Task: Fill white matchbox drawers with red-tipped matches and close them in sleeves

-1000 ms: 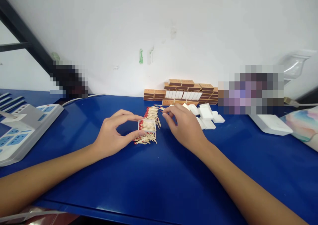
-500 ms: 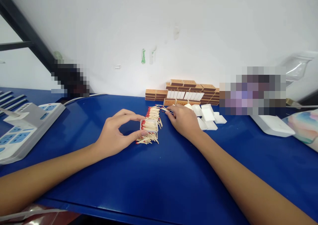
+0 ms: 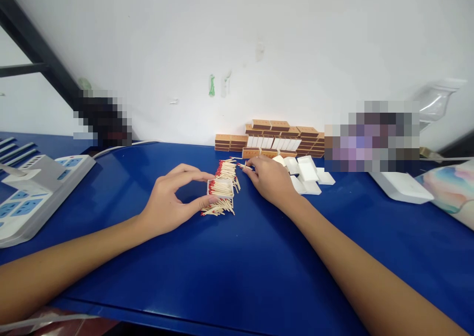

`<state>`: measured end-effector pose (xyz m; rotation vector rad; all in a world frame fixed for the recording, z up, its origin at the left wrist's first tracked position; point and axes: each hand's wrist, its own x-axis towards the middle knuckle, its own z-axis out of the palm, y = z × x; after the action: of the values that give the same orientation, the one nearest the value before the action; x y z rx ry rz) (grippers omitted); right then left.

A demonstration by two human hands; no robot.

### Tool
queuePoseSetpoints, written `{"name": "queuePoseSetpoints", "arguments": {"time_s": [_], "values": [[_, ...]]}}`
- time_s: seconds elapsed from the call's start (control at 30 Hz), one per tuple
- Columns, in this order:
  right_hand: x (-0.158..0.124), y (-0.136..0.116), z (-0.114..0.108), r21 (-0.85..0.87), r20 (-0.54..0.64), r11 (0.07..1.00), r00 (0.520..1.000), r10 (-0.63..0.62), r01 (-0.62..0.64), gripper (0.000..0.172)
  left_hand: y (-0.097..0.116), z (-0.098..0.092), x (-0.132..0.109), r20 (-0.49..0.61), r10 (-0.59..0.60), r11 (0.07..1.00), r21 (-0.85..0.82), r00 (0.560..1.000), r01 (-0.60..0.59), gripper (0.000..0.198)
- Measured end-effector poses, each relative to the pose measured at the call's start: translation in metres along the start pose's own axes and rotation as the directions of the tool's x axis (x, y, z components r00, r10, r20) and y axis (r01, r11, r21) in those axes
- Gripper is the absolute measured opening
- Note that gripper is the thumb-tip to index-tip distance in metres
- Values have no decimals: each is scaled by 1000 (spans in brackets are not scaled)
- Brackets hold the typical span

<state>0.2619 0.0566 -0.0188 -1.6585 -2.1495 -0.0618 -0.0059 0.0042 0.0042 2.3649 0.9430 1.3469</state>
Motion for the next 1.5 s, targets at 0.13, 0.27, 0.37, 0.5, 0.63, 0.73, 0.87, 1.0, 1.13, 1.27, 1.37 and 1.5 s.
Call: {"name": "queuePoseSetpoints", "arguments": {"time_s": [0.13,0.27,0.37,0.5,0.63,0.73,0.87,1.0,1.13,1.27,1.37,1.5], "values": [[1,-3,-2,-5,30,1000,1000,4,-4,24,0,0,0,3,9,1000,3,1000,-9,35],[-1,-5,-10,-9,89,999,995,34,-33,20,0,-1,0,-6,-5,1000,7,1000,6,36],[-8,-3,-18,-14,148,999,988,53,-52,20,1,-2,1,0,-21,1000,14,1000,21,36],[-17,-1,-27,-11,211,998,975,69,-68,22,3,-3,0,25,-27,1000,15,999,27,36],[-22,2,-31,-3,242,997,967,77,-78,23,2,-2,0,23,-36,999,19,999,36,36],[-25,3,-32,13,240,997,968,75,-81,24,1,-2,0,14,-42,999,17,999,42,36],[-29,4,-35,56,207,998,978,10,-22,27,1,-2,0,23,-48,999,26,999,48,36],[-32,5,-36,61,202,998,979,-15,2,27,2,-2,0,25,-52,998,24,998,51,36],[-32,5,-34,72,196,997,980,-44,31,27,3,-3,0,48,-59,998,25,997,58,36],[-32,3,-31,71,197,997,980,-32,19,27,2,-3,0,38,-42,999,28,998,40,36],[-32,3,-33,68,198,997,979,-43,30,29,2,-3,0,31,-40,999,25,999,39,36],[-32,5,-35,83,220,995,973,-65,48,29,2,-2,0,37,-46,999,19,998,46,36]]}}
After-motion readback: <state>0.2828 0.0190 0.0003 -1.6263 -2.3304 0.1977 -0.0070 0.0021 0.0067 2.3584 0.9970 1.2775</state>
